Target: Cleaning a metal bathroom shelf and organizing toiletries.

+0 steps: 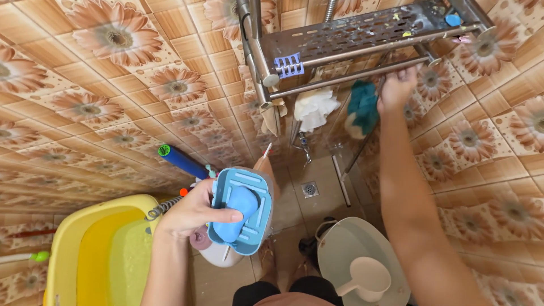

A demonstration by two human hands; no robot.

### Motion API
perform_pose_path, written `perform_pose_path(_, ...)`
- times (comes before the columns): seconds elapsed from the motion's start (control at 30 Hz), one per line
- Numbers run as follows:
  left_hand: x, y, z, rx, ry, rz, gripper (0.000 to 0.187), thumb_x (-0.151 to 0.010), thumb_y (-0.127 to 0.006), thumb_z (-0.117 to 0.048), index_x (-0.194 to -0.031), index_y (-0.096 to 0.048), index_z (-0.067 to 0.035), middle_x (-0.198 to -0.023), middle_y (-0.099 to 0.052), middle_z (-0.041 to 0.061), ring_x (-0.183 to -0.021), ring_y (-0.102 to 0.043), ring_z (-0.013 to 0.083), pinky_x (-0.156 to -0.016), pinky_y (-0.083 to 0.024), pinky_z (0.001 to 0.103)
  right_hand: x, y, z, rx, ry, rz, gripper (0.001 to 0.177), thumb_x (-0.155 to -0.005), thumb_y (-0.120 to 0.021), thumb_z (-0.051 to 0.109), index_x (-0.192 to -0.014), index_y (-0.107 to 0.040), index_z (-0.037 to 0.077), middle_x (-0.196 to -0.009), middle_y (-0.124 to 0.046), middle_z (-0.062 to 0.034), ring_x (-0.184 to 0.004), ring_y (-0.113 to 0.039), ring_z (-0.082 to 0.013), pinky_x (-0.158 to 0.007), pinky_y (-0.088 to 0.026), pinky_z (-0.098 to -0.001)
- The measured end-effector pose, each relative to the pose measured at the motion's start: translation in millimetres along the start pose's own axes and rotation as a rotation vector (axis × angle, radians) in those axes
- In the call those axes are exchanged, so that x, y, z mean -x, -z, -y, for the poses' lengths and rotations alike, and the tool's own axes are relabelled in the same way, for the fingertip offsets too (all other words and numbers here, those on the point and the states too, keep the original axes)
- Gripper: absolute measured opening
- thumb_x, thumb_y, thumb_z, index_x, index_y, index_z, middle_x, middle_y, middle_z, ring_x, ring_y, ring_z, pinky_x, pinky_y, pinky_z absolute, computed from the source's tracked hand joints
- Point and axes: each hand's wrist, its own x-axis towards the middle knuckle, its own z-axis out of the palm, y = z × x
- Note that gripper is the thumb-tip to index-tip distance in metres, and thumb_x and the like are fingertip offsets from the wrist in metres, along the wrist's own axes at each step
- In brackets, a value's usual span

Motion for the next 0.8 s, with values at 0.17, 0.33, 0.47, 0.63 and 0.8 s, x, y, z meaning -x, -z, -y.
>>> perform_pose_path(0.17,-2,-1,-5,-0.034,-0.005,-0.011,0.046,-0.072,-0.088,-0.001,-0.115,-0.073,0.002,-0.104,-0.077,0.004,-0.094,-0.07,0.0119,-0.088,-0.058,0.032,-36,15,-14,0.112,-0.103,-0.015,0.022,-0.099,-0.061,-0.011,-0.119,-0.062,0.0,-0.106,-0.07,-0.0105,-0.087,-0.068,-0.0213,-0.068,-0.059,-0.035)
perform_pose_path(0.33,2,3,-1,-0.074,-0.03,0.019,0.053,-0.071,-0.09,-0.002,-0.121,-0.071,0.002,-0.108,-0.076,0.003,-0.099,-0.069,0.0109,-0.093,-0.056,0.032,-36,15,-1,0.182,0.074,0.034,0.016,-0.105,-0.066,-0.009,-0.118,-0.063,0.0,-0.112,-0.071,-0.0078,-0.098,-0.067,-0.0159,-0.084,-0.06,-0.0326)
perform_pose_path(0.47,-1,-3,-5,-0.069,-0.03,0.02,0.055,-0.07,-0.09,-0.003,-0.122,-0.071,0.0,-0.109,-0.076,0.002,-0.1,-0.068,0.0104,-0.094,-0.056,0.031,-12,6,22,0.094,-0.003,-0.102,0.011,-0.102,-0.058,0.0,-0.101,-0.069,-0.001,-0.089,-0.071,-0.0087,-0.068,-0.061,-0.018,-0.056,-0.048,-0.0321)
perform_pose_path(0.63,-6,0,1,-0.042,-0.017,0.043,0.054,-0.07,-0.089,-0.001,-0.121,-0.071,0.001,-0.108,-0.076,0.002,-0.098,-0.067,0.0108,-0.092,-0.055,0.031,11,10,27,0.0,-0.064,-0.266,0.017,-0.1,-0.067,-0.008,-0.114,-0.075,-0.002,-0.09,-0.074,-0.0068,-0.066,-0.06,-0.0116,-0.055,-0.045,-0.025)
perform_pose_path(0.8,-8,1,1,-0.077,-0.018,0.035,0.055,-0.068,-0.089,0.0,-0.12,-0.072,0.0,-0.107,-0.076,0.001,-0.097,-0.067,0.0095,-0.092,-0.055,0.03,15,18,19,-0.022,-0.01,-0.009,0.008,-0.11,-0.064,-0.004,-0.115,-0.071,-0.004,-0.093,-0.069,-0.0049,-0.073,-0.058,-0.0114,-0.063,-0.043,-0.0257)
